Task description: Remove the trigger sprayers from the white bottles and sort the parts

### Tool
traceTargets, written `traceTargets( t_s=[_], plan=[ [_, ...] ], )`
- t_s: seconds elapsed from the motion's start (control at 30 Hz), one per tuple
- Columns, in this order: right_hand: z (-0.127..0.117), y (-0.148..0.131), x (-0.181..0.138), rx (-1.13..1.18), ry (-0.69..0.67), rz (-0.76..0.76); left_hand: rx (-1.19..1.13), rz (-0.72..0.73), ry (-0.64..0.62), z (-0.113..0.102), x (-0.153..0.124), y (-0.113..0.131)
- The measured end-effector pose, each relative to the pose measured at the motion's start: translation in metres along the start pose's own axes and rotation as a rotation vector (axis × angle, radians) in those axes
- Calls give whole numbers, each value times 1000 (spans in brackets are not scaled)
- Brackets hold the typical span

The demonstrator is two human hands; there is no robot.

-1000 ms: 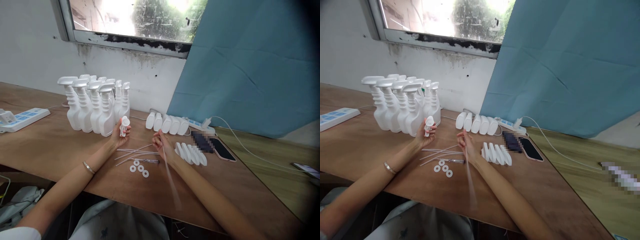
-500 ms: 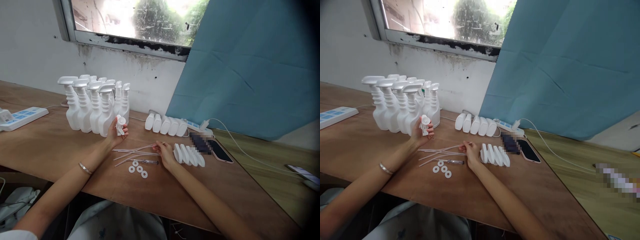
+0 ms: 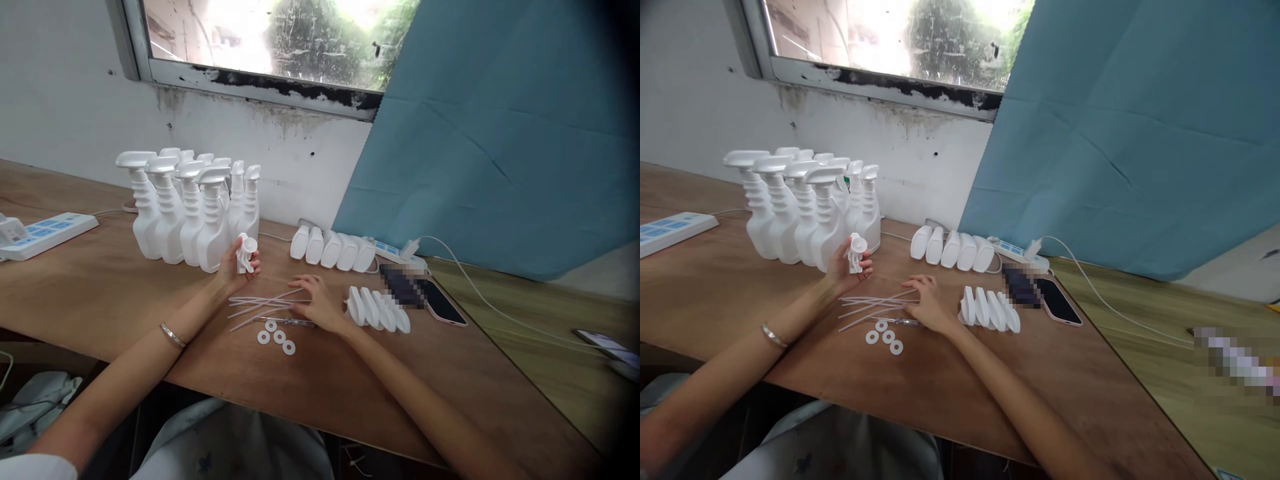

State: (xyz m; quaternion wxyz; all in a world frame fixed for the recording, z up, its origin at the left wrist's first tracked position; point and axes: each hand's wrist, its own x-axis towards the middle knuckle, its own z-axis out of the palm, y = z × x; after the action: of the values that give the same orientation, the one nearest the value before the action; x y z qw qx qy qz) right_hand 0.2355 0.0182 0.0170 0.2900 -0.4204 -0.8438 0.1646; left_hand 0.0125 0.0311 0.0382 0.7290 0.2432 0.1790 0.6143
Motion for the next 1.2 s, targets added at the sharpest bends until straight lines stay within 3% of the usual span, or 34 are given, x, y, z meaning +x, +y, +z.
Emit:
traceTargets(
  t_s=[0.13,0.27,0.43,0.57,0.67,0.87,1.2],
  plan=[
    [11,-5,13,-70,-222,-125,7,8,11,1,-1,-1],
    [28,-3,29,-130,-248,-136,8,17,15,4,-3,1],
    [30,-8,30,-115,-96,-141,34,-38,29,4,-2,3],
    [10,-22,15,125,218,-49,135,-302,-116,1,-1,-3],
    [-2,-25,3,257,340,-14,226,-474,-235,2,-4,-15],
    [-1,-20,-10,339,329,-102,292,-551,-351,6,-10,-37],
    [7,-21,-16,482,374,-39,249,-554,-323,6,-12,-38]
  ],
)
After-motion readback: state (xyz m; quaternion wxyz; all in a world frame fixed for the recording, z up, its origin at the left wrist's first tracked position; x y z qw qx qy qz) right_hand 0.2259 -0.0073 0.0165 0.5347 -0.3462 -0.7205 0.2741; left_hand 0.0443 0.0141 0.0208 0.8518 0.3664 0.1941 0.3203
